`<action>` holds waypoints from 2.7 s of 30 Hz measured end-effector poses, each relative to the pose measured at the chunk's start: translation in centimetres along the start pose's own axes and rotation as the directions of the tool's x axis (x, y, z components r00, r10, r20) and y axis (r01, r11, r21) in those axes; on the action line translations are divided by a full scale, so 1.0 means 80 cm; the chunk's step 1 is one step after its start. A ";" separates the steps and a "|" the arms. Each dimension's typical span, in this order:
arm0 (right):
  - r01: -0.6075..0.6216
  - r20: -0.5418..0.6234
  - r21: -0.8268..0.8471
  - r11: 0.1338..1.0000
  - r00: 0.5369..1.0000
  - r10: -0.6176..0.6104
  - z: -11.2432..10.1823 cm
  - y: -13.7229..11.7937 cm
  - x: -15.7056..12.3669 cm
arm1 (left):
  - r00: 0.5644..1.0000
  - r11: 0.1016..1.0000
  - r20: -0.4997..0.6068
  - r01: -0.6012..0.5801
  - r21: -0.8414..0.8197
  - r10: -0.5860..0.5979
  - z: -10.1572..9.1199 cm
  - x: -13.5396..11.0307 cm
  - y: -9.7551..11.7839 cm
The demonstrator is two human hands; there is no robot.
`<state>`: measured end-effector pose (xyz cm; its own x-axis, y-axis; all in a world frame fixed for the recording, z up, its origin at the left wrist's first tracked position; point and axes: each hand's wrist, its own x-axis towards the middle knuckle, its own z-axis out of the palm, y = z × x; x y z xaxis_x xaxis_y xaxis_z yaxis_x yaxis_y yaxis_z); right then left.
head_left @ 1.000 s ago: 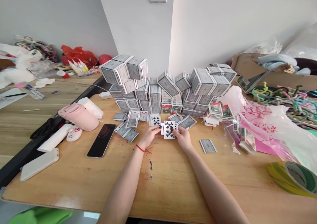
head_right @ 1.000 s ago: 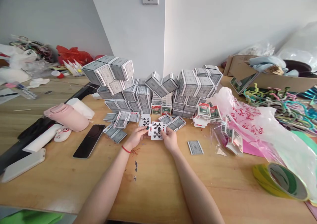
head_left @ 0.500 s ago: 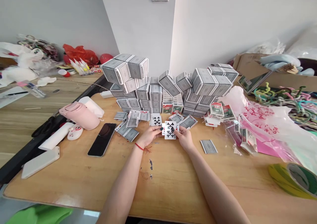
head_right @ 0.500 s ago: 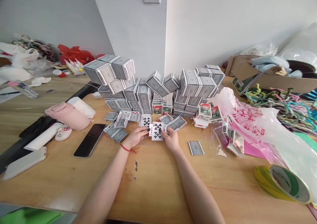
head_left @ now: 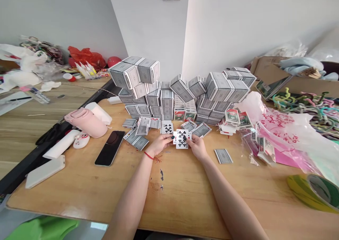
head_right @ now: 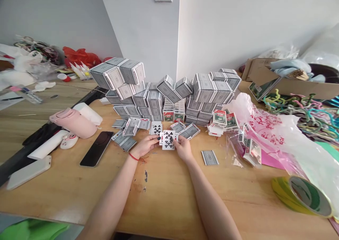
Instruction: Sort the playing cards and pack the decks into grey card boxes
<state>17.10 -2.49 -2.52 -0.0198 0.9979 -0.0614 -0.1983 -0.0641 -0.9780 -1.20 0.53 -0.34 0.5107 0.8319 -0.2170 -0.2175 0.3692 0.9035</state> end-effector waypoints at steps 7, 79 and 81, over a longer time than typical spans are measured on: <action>0.011 0.020 -0.015 1.000 1.000 -0.011 -0.004 0.005 0.002 | 1.000 1.000 0.001 0.010 0.001 -0.010 -0.002 0.000 -0.001; -0.015 0.009 -0.074 0.997 1.000 0.015 -0.002 -0.001 -0.001 | 0.994 0.975 -0.082 -0.052 0.215 0.071 0.009 0.003 -0.004; -0.023 0.005 -0.070 0.997 1.000 0.023 -0.001 -0.001 -0.002 | 0.991 0.976 -0.107 -0.052 0.210 0.076 0.013 0.004 -0.005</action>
<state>17.19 -2.61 -2.45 -0.0288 0.9961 -0.0832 -0.1289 -0.0863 -0.9879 -0.09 0.21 -0.34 0.4009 0.8971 -0.1858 -0.0640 0.2297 0.9711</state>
